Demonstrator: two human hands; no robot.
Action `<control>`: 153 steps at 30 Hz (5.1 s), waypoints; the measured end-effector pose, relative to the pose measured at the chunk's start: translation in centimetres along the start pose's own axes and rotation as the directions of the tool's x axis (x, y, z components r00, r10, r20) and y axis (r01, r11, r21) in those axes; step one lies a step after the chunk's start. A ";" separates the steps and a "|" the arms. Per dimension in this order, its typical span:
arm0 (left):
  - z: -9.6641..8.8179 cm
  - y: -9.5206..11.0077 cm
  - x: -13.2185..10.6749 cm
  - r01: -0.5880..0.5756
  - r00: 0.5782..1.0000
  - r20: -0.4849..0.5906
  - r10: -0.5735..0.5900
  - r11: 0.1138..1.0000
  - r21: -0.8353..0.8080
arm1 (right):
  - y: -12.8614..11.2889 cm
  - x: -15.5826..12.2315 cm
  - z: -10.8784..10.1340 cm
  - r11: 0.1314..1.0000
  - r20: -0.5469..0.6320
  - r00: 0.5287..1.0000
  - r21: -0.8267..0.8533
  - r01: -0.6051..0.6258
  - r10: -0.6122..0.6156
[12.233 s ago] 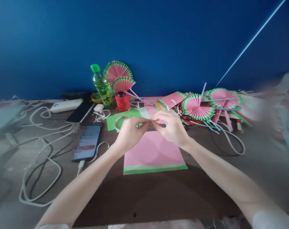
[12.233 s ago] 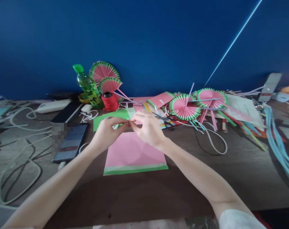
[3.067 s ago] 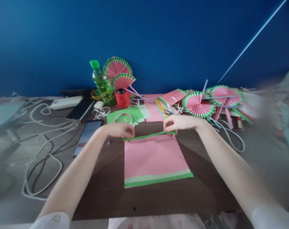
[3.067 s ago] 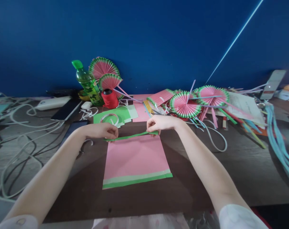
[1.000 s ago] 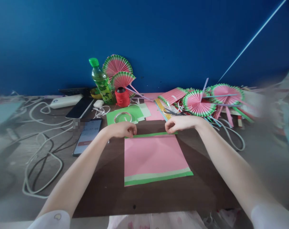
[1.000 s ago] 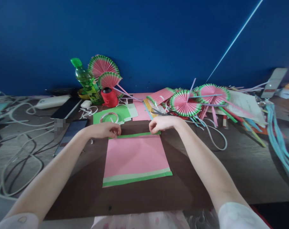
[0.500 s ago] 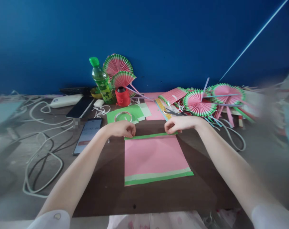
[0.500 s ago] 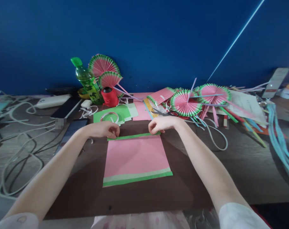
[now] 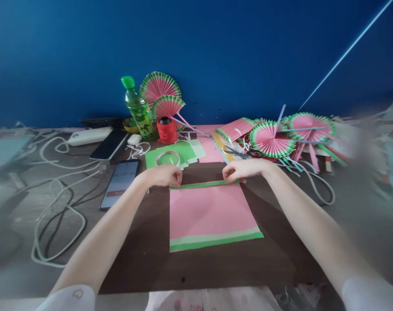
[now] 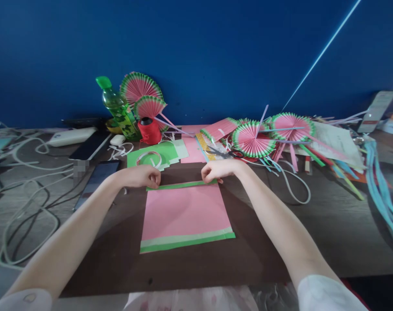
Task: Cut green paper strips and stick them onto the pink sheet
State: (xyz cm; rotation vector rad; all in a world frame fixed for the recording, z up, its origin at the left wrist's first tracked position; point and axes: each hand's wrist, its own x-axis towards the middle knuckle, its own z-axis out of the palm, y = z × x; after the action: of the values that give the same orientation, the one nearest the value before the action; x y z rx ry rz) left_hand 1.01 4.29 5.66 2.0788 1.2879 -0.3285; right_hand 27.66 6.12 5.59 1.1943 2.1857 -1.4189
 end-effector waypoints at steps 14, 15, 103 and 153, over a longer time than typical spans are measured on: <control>0.1 0.6 -0.1 0.080 0.997 -0.025 -0.079 0.995 0.053 | 0.4 0.3 0.0 0.998 0.005 0.998 0.011 -0.055 0.055; 0.1 0.7 -0.1 0.083 0.996 -0.024 -0.082 0.995 0.053 | 0.4 0.3 0.0 0.998 0.003 0.998 0.011 -0.056 0.056; -0.1 -1.5 -0.6 0.126 0.991 0.034 -0.126 0.992 -0.003 | 0.5 0.9 0.1 0.993 -0.033 0.993 0.022 -0.113 0.114; 6.6 2.4 2.7 -0.246 0.761 -0.569 0.313 0.950 0.193 | 0.0 1.3 1.0 0.988 0.015 0.992 0.083 -0.127 0.126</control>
State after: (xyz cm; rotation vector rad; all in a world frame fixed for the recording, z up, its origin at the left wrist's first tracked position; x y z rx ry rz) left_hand 5.23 1.18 0.22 2.5396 1.2748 0.4455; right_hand 26.68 5.84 4.31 1.3260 2.0226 -1.4727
